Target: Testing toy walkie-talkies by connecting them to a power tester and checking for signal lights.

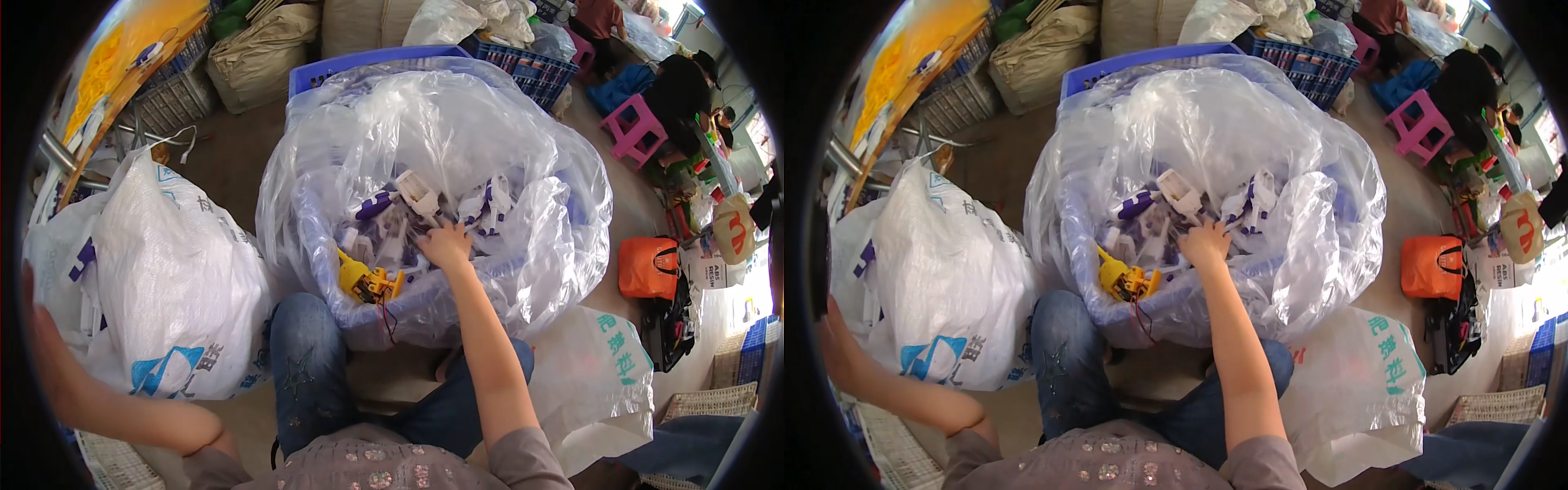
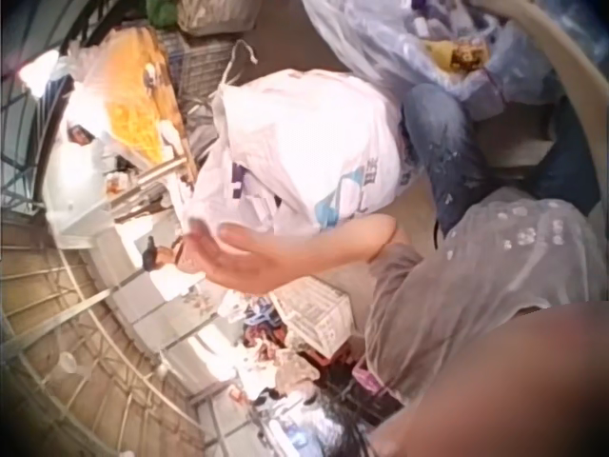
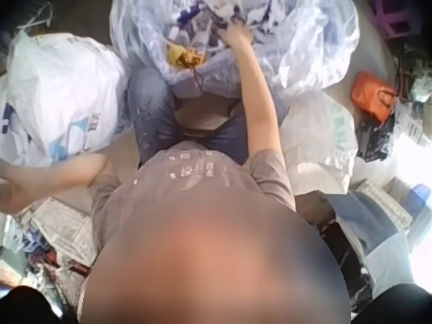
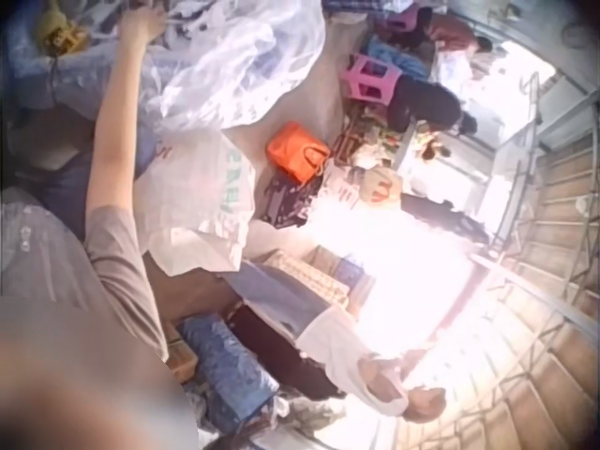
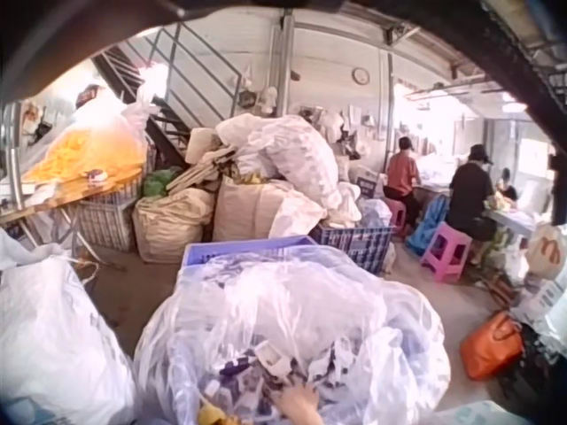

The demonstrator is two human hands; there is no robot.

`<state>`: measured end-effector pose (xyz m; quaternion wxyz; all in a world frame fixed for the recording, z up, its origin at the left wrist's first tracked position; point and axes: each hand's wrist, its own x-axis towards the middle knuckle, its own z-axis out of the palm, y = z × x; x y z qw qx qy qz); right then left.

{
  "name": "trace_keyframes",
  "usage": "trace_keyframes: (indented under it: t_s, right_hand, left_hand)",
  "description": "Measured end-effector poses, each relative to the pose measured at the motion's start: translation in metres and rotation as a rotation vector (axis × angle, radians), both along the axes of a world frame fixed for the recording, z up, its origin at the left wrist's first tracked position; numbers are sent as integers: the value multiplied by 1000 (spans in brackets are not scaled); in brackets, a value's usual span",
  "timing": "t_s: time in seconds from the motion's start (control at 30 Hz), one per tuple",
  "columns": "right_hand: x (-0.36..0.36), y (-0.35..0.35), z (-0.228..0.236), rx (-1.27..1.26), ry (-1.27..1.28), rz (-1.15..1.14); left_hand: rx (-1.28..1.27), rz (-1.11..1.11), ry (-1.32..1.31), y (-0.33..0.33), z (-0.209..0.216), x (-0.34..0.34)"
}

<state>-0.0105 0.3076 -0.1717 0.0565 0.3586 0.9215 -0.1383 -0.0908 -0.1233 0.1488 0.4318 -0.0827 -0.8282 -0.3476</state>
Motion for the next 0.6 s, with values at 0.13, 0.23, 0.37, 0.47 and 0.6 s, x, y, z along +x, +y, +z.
trace_keyframes:
  t_s: [0.13,0.23,0.37,0.47,0.6]
  right_hand:
    - [10,21,-28,112,-13,-11]
    - [6,12,7,-133,158,-96]
    - [11,-4,65,208,704,-40]
    - [28,2,101,20,896,22]
    - [38,-2,122,-801,1021,-101]
  left_hand:
    - [-387,-901,187,136,-55,44]
    - [-581,-1148,92,184,-87,35]
    - [-675,-1119,-25,217,-144,14]
    - [-739,-1091,-65,244,-180,13]
    - [-601,-1045,-129,268,-202,27]
